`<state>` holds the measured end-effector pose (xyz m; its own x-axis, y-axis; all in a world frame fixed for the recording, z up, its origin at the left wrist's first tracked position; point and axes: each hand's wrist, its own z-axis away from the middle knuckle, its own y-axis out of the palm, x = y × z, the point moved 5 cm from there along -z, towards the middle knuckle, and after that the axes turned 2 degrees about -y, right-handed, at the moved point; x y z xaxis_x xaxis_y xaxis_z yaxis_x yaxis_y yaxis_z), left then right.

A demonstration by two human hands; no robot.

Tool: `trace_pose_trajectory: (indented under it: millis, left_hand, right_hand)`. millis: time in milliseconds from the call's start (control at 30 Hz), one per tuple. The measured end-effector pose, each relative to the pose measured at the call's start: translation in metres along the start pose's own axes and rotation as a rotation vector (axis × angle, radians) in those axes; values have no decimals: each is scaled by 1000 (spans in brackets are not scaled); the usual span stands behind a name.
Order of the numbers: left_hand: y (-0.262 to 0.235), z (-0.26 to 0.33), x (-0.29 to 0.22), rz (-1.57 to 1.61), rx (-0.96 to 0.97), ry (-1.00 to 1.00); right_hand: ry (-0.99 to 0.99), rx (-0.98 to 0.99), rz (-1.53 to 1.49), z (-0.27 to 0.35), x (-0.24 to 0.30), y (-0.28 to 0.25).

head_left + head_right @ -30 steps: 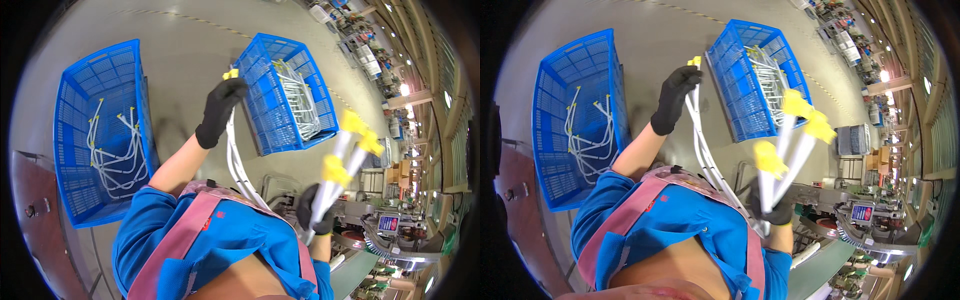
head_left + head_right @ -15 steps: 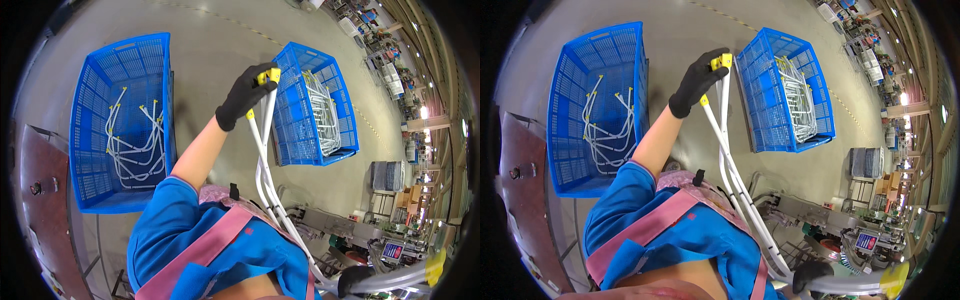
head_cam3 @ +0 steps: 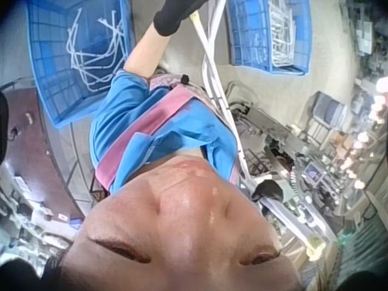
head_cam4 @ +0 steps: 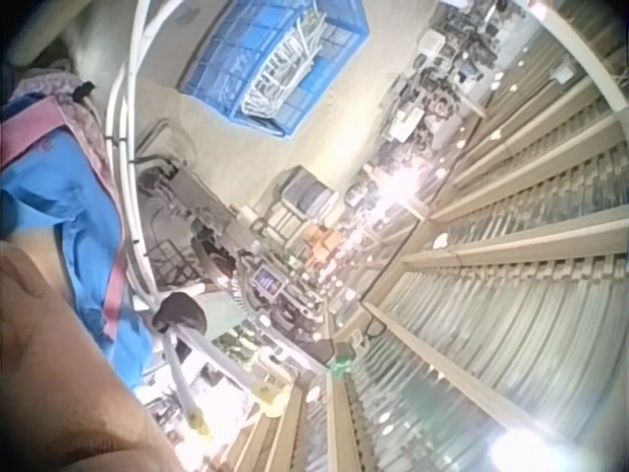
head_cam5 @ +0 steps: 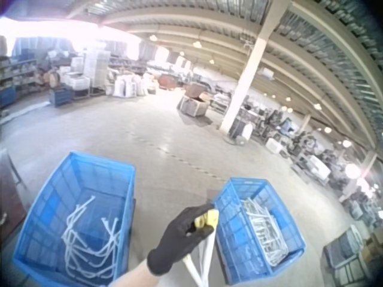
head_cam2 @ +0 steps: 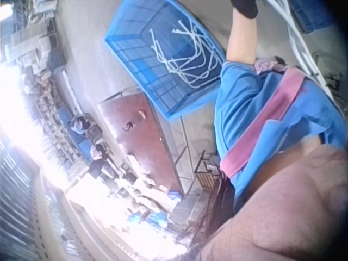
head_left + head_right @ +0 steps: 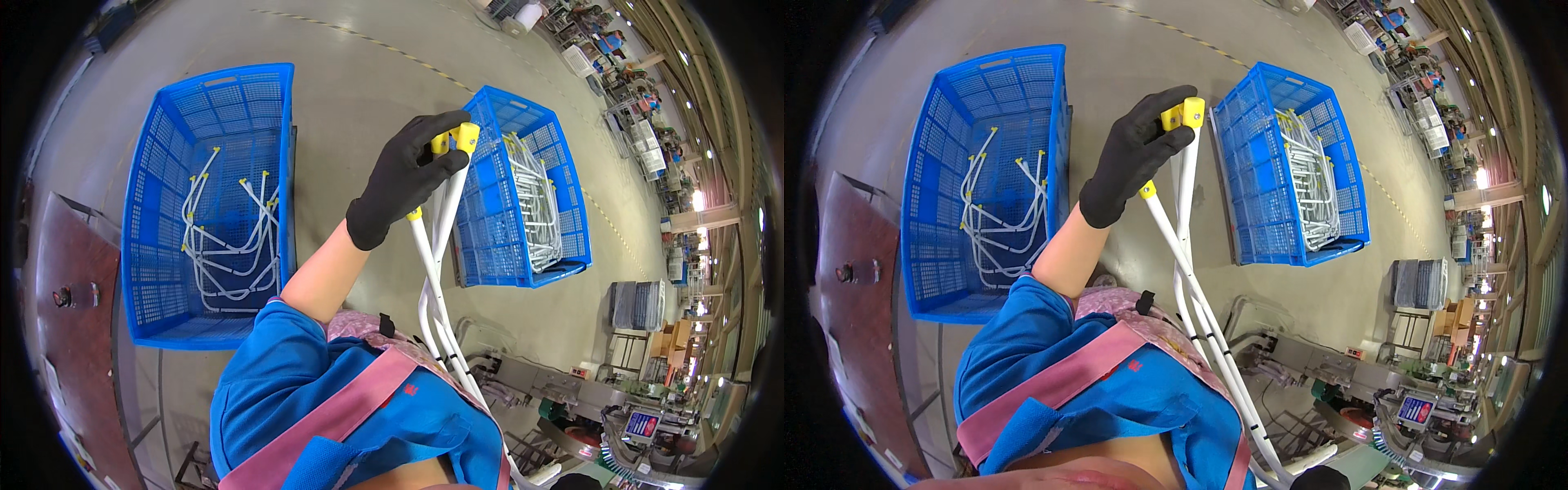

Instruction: The person picks white plastic hangers from a blue crate, inserts them into a machine to attach yellow plastic caps, and places the finished hangers into another blue crate. The process is repeated multiple times.

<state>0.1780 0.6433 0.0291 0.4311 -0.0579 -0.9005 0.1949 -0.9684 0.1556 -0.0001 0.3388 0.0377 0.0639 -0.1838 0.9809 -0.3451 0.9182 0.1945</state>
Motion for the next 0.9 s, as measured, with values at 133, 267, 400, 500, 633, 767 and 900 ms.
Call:
trace_pose_trajectory:
  millis: [133,267,400,500,633,767,900]
  left_hand:
    - [-9,4,-6,57,-10,-83]
    - [-16,8,-15,50,-27,-135]
    - [-24,13,-18,89,-36,-108]
    - [-32,14,-18,66,-34,-28]
    - [-40,17,-14,251,-21,7]
    - [-43,21,-10,340,-46,2]
    - [-44,22,-8,334,-48,0]
  right_hand:
    - [1,18,3,-1,-4,6]
    - [7,38,2,0,-6,10]
    - [15,57,-1,1,-9,16]
    - [19,69,1,2,-10,20]
    - [25,83,5,3,-11,27]
    - [31,99,3,5,-12,32]
    - [36,112,-3,6,-13,36]
